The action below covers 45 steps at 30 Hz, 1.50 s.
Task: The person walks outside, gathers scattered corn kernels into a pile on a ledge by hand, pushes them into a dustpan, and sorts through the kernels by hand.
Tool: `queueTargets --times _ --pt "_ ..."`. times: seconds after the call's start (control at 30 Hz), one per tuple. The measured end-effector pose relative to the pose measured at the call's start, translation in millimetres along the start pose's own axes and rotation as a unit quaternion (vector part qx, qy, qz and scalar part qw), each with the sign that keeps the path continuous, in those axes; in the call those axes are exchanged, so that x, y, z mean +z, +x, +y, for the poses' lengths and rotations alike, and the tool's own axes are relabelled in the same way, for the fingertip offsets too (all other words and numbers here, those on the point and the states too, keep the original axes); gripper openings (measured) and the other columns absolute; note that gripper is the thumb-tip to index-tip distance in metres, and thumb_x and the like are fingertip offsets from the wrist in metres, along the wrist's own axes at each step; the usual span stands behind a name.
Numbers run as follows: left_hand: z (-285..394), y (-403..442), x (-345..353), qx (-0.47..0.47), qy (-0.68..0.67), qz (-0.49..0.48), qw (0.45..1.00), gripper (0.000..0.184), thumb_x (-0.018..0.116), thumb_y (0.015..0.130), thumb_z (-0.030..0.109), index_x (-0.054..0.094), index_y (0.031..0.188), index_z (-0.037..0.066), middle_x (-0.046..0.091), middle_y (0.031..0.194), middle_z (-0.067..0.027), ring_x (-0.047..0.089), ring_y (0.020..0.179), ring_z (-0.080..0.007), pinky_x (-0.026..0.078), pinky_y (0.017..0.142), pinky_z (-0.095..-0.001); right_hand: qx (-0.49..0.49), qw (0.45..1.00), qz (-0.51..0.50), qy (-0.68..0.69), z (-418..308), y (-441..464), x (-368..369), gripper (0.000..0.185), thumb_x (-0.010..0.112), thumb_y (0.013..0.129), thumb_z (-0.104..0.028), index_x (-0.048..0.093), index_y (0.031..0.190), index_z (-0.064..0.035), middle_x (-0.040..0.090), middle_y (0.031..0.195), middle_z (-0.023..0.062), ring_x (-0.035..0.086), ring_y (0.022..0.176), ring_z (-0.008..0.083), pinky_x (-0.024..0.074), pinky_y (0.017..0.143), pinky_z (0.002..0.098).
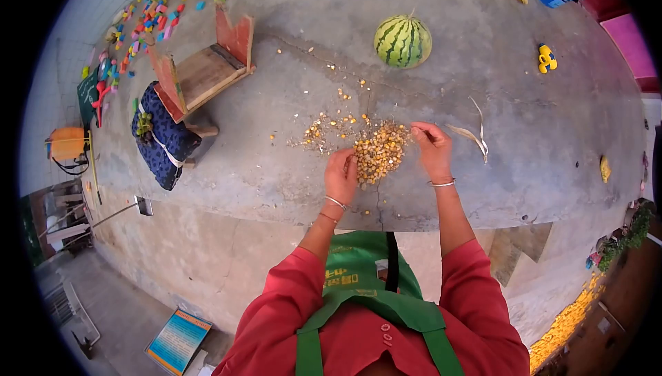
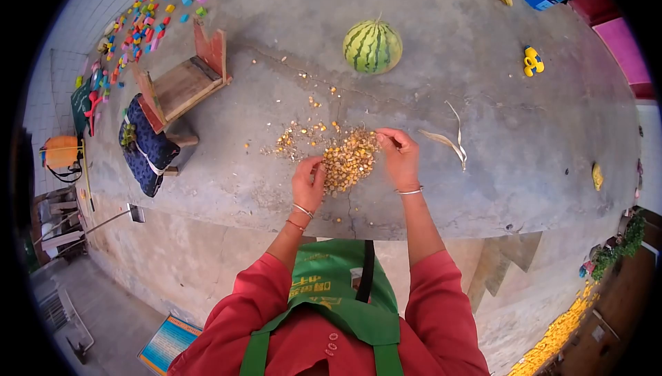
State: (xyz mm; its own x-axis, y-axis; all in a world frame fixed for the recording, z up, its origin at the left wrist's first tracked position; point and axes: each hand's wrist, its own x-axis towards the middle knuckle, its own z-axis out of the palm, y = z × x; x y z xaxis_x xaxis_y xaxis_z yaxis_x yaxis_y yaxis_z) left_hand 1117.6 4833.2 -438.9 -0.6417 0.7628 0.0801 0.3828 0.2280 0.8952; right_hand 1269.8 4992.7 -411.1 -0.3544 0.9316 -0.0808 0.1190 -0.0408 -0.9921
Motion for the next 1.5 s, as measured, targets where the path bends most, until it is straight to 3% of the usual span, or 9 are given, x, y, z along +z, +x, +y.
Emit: queueTargets --times 0.13,0.43,0.7,0.93,1.03,1.1,1.23,1.33,1.5 --pt "-2.3 -1.3 -3.7 0.017 0.001 -0.018 1.000 0.016 0.058 0.083 0.005 0.060 0.099 0.003 0.060 0.091 -0.0115 0.060 0.071 -0.0186 0.049 0.065 -0.0284 0.060 0.998 0.000 -0.015 5.9 6.9 -3.9 0.020 0.066 0.079 -0.006 0.065 0.099 -0.0058 0.064 0.083 0.0061 0.056 0.067 0.0105 0.0454 0.064 0.0243" --pt "-2.3 -2.4 -0.6 0.001 -0.008 -0.046 0.999 0.016 0.058 0.084 0.007 0.060 0.099 0.003 0.060 0.090 -0.0107 0.059 0.071 -0.0168 0.048 0.064 -0.0273 -0.156 0.936 -0.106 -0.298 28.2 23.8 38.3 0.021 0.064 0.075 -0.003 0.063 0.096 -0.0062 0.059 0.080 0.0133 0.058 0.074 0.0286 0.0462 0.066 0.0324" --pt "-6.2 -1.3 -1.8 -0.087 -0.055 -0.047 0.994 0.014 0.059 0.085 0.009 0.062 0.097 0.002 0.061 0.083 -0.0080 0.057 0.068 -0.0128 0.048 0.063 -0.0250 0.041 0.999 -0.013 -0.024 -10.7 15.5 -18.1 0.007 0.061 0.084 -0.005 0.062 0.090 -0.0050 0.057 0.069 -0.0008 0.049 0.058 0.0036 0.0403 0.050 0.0207" --pt "4.6 -2.6 5.2 -0.052 -0.038 -0.064 0.996 0.014 0.059 0.085 0.008 0.062 0.098 0.002 0.061 0.083 -0.0065 0.056 0.067 -0.0112 0.046 0.062 -0.0236 0.121 0.991 -0.050 -0.038 7.7 -15.4 -23.7 0.010 0.061 0.083 -0.007 0.061 0.093 -0.0039 0.057 0.069 -0.0005 0.049 0.058 0.0035 0.0404 0.050 0.0202" --pt "2.5 -8.0 8.4 -0.062 -0.045 -0.083 0.994 0.014 0.059 0.085 0.007 0.062 0.098 0.002 0.060 0.083 -0.0065 0.056 0.068 -0.0112 0.046 0.062 -0.0238 0.042 0.982 -0.072 -0.169 18.4 -21.0 -8.0 0.014 0.063 0.081 -0.007 0.060 0.094 -0.0048 0.061 0.074 0.0054 0.058 0.062 0.0136 0.0461 0.054 0.0285" --pt "3.9 -10.6 9.7 -0.049 -0.054 -0.082 0.994 0.014 0.058 0.085 0.006 0.062 0.098 0.002 0.060 0.083 -0.0065 0.055 0.068 -0.0113 0.047 0.062 -0.0242 -0.163 0.933 -0.074 -0.312 22.5 -20.2 5.3 0.020 0.063 0.077 -0.009 0.061 0.097 -0.0078 0.062 0.087 0.0126 0.062 0.074 0.0285 0.0491 0.064 0.0368" --pt "4.8 -16.6 10.2 -0.067 -0.048 -0.083 0.993 0.014 0.058 0.085 0.006 0.062 0.098 0.002 0.060 0.083 -0.0068 0.056 0.068 -0.0116 0.047 0.063 -0.0244 -0.046 0.921 -0.105 -0.372 24.6 -21.7 18.5 0.024 0.064 0.075 -0.006 0.061 0.099 -0.0058 0.060 0.090 0.0179 0.057 0.081 0.0376 0.0465 0.071 0.0404" --pt "2.4 -18.4 8.3 -0.068 -0.040 -0.087 0.993 0.014 0.058 0.085 0.007 0.062 0.098 0.002 0.060 0.082 -0.0063 0.056 0.069 -0.0115 0.047 0.063 -0.0244 -0.122 0.925 -0.085 -0.350 42.3 -18.2 12.0 0.024 0.064 0.077 -0.007 0.061 0.101 -0.0058 0.062 0.083 0.0129 0.060 0.074 0.0280 0.0475 0.066 0.0350" --pt "-1.5 -15.6 6.5 -0.098 -0.052 -0.083 0.990 0.014 0.057 0.086 0.008 0.062 0.098 0.003 0.061 0.082 -0.0057 0.057 0.070 -0.0102 0.048 0.064 -0.0239 0.232 0.960 -0.036 0.151 27.6 -13.8 -12.1 0.015 0.064 0.083 -0.011 0.059 0.093 -0.0021 0.057 0.074 0.0025 0.057 0.068 0.0132 0.0484 0.061 0.0292"
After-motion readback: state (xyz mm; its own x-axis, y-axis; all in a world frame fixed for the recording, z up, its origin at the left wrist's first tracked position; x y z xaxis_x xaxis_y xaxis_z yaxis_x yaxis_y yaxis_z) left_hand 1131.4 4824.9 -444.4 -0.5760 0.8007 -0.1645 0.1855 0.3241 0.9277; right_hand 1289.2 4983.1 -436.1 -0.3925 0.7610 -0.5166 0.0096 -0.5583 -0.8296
